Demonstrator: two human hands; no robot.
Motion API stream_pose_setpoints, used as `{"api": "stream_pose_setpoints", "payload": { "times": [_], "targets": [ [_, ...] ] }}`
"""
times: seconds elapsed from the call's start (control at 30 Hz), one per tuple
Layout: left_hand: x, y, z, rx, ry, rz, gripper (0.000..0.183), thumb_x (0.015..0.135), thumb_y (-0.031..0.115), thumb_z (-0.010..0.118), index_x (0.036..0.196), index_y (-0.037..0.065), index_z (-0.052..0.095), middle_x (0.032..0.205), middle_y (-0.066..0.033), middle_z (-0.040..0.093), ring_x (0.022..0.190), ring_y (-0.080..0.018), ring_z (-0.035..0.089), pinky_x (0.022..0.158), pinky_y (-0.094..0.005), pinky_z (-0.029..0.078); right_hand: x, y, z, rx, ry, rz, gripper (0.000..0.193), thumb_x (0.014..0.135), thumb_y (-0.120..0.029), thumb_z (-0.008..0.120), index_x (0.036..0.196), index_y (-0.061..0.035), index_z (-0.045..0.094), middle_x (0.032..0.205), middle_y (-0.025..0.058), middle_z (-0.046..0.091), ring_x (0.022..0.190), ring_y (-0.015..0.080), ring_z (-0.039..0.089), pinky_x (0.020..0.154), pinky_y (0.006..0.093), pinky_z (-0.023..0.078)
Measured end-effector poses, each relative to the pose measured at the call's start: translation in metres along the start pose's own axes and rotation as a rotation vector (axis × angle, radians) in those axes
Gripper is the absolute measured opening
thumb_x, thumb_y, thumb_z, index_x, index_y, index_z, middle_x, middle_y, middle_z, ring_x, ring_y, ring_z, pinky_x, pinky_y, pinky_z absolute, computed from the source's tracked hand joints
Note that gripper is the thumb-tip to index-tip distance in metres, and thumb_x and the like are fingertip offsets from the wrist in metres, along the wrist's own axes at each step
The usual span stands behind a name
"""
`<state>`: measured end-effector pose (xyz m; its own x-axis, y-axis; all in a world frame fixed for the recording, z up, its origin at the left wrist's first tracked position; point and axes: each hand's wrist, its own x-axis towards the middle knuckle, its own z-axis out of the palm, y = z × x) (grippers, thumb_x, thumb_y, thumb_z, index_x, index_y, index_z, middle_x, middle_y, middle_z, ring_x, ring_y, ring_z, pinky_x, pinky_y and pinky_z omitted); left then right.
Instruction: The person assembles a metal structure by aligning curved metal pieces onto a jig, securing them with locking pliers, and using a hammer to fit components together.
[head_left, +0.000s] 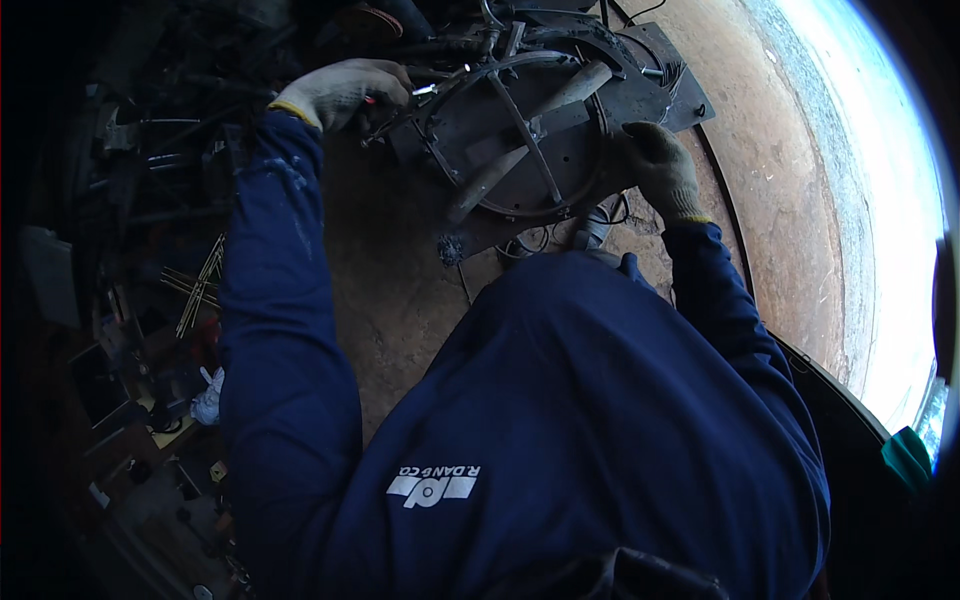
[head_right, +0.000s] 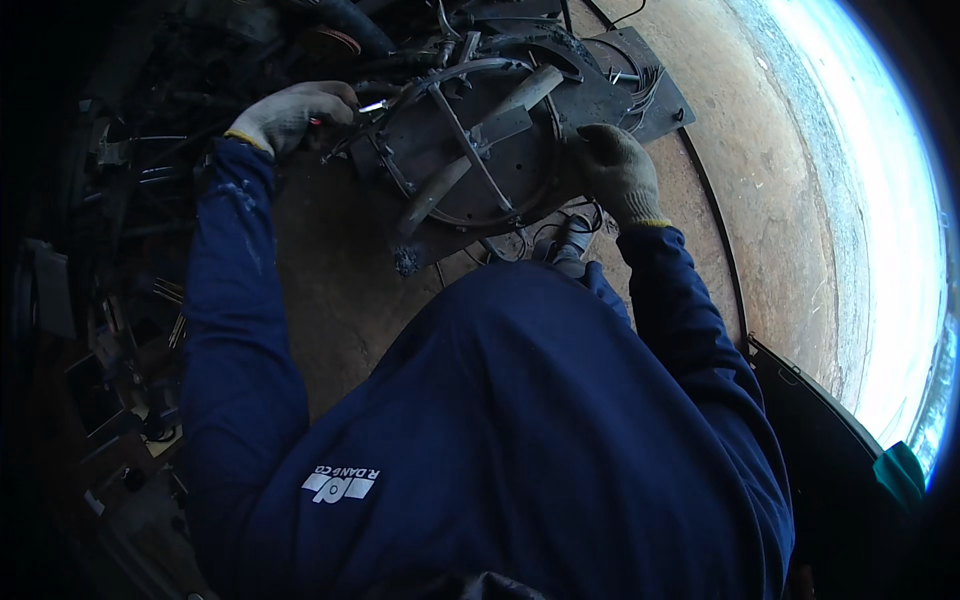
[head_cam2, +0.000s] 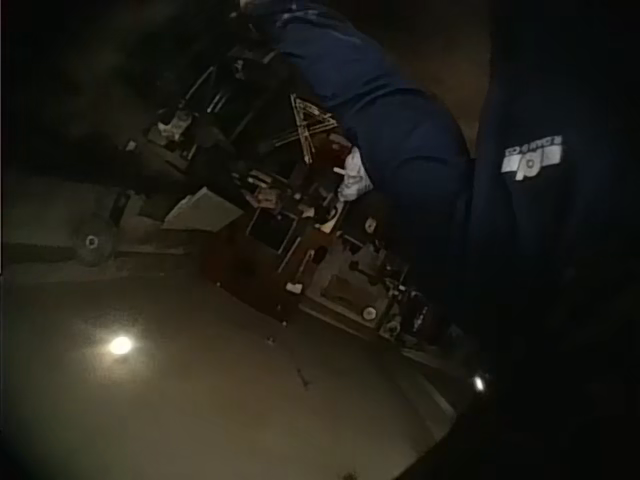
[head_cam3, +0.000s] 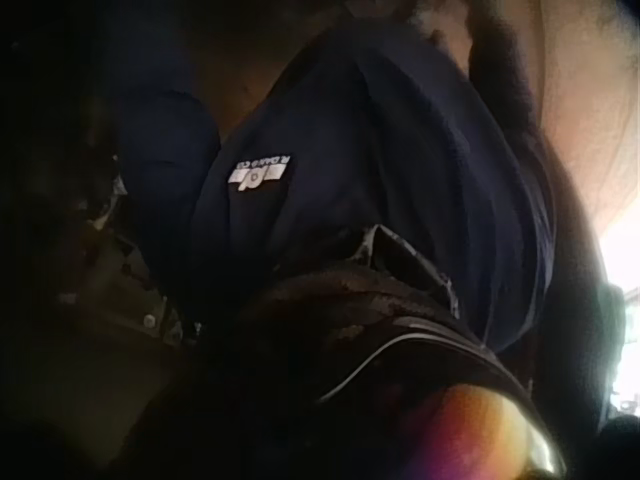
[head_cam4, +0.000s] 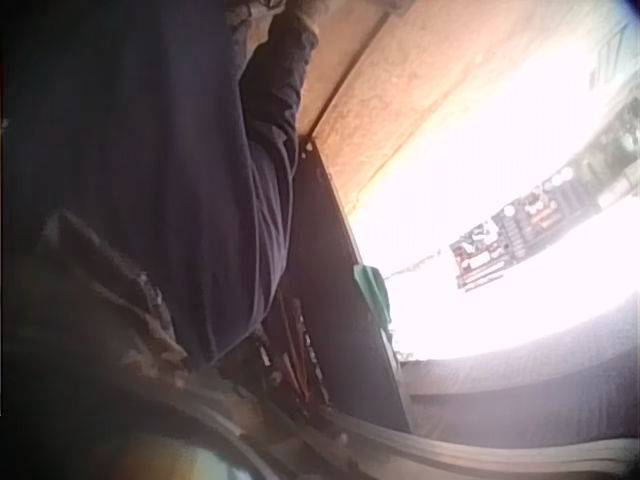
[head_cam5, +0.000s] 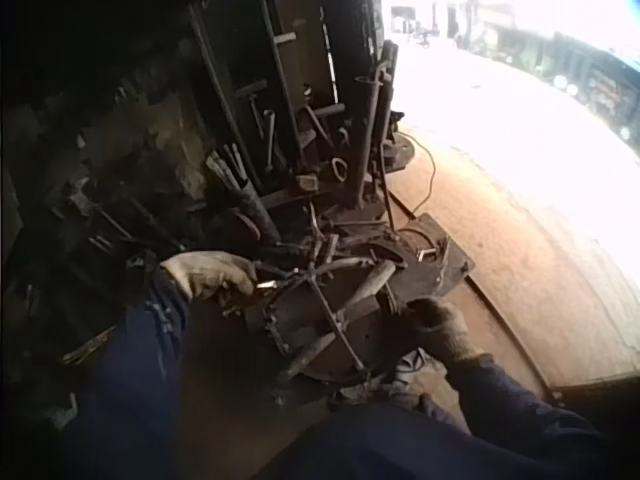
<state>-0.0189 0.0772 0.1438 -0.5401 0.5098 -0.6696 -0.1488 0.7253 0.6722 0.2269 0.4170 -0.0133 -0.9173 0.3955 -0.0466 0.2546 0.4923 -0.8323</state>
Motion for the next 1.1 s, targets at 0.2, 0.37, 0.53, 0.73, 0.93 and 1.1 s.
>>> {"api": "stream_pose_setpoints", "payload": {
  "times": [0.2, 0.37, 0.53, 0.73, 0.93, 1.1],
  "targets": [
    [-0.052, -0.007, -0.03, -0.279, -0.099, 0.281, 0.022, 0.082, 0.016, 0.066, 0.102, 0.009, 0.059, 0.067, 0.0028, 0.052, 0.052, -0.0065, 0.045, 0.047, -0.0232, 0.035, -0.01, -0.008, -0.01, 0.091, 0.085, -0.038, 0.037, 0.093, -0.032, 0.072, 0.116, -0.0039, 0.071, 0.111, 0.0128, 0.073, 0.105, 0.0227, 0.07, 0.093, 0.0341, 0.054],
    [-0.085, -0.016, 0.014, -0.615, -0.413, 0.622, 0.026, 0.083, 0.01, 0.071, 0.09, 0.01, 0.046, 0.065, -0.0007, 0.051, 0.05, -0.0073, 0.046, 0.045, -0.0219, 0.033, -0.05, -0.085, -0.019, 0.391, 0.023, -0.21, 0.053, 0.095, -0.033, 0.072, 0.134, 0.0009, 0.057, 0.122, 0.0137, 0.069, 0.112, 0.0235, 0.067, 0.098, 0.0373, 0.053],
    [-0.041, -0.009, 0.154, -0.789, -0.687, 0.724, 0.02, 0.086, 0.004, 0.068, 0.093, 0.009, 0.05, 0.071, -0.0056, 0.059, 0.055, -0.0111, 0.056, 0.047, -0.0252, 0.042, -0.061, -0.094, -0.015, 0.83, -0.368, -0.226, 0.07, 0.093, -0.046, 0.072, 0.142, -0.0003, 0.051, 0.119, 0.0117, 0.068, 0.107, 0.0236, 0.066, 0.09, 0.0345, 0.054],
    [-0.037, -0.011, 0.237, -0.279, -0.117, 0.653, 0.026, 0.091, 0.016, 0.07, 0.112, 0.003, 0.062, 0.084, -0.0068, 0.066, 0.069, -0.0154, 0.065, 0.062, -0.0294, 0.053, -0.102, -0.045, -0.049, 1.007, -0.387, 0.351, 0.051, 0.104, -0.04, 0.057, 0.136, 0.0001, 0.056, 0.094, 0.0046, 0.064, 0.077, 0.0098, 0.056, 0.068, 0.0253, 0.048],
    [-0.062, -0.06, 0.167, -0.172, 0.687, 0.194, 0.031, 0.094, 0.031, 0.073, 0.111, 0.005, 0.069, 0.091, -0.0041, 0.069, 0.075, -0.0105, 0.064, 0.064, -0.0248, 0.053, -0.095, 0.001, -0.104, 0.797, -0.35, 0.437, 0.047, 0.103, -0.036, 0.059, 0.128, 0.0041, 0.061, 0.091, 0.0037, 0.062, 0.074, 0.0085, 0.054, 0.064, 0.0234, 0.044],
    [-0.013, -0.107, 0.142, 0.065, 0.715, -0.021, 0.039, 0.089, 0.029, 0.076, 0.116, 0.001, 0.07, 0.102, -0.0076, 0.071, 0.089, -0.016, 0.067, 0.081, -0.0298, 0.053, -0.057, -0.008, -0.094, 0.201, -0.791, -0.028, 0.032, 0.096, -0.026, 0.07, 0.12, -0.0045, 0.07, 0.113, 0.0095, 0.068, 0.091, 0.016, 0.066, 0.078, 0.0318, 0.055]
  ]
}}
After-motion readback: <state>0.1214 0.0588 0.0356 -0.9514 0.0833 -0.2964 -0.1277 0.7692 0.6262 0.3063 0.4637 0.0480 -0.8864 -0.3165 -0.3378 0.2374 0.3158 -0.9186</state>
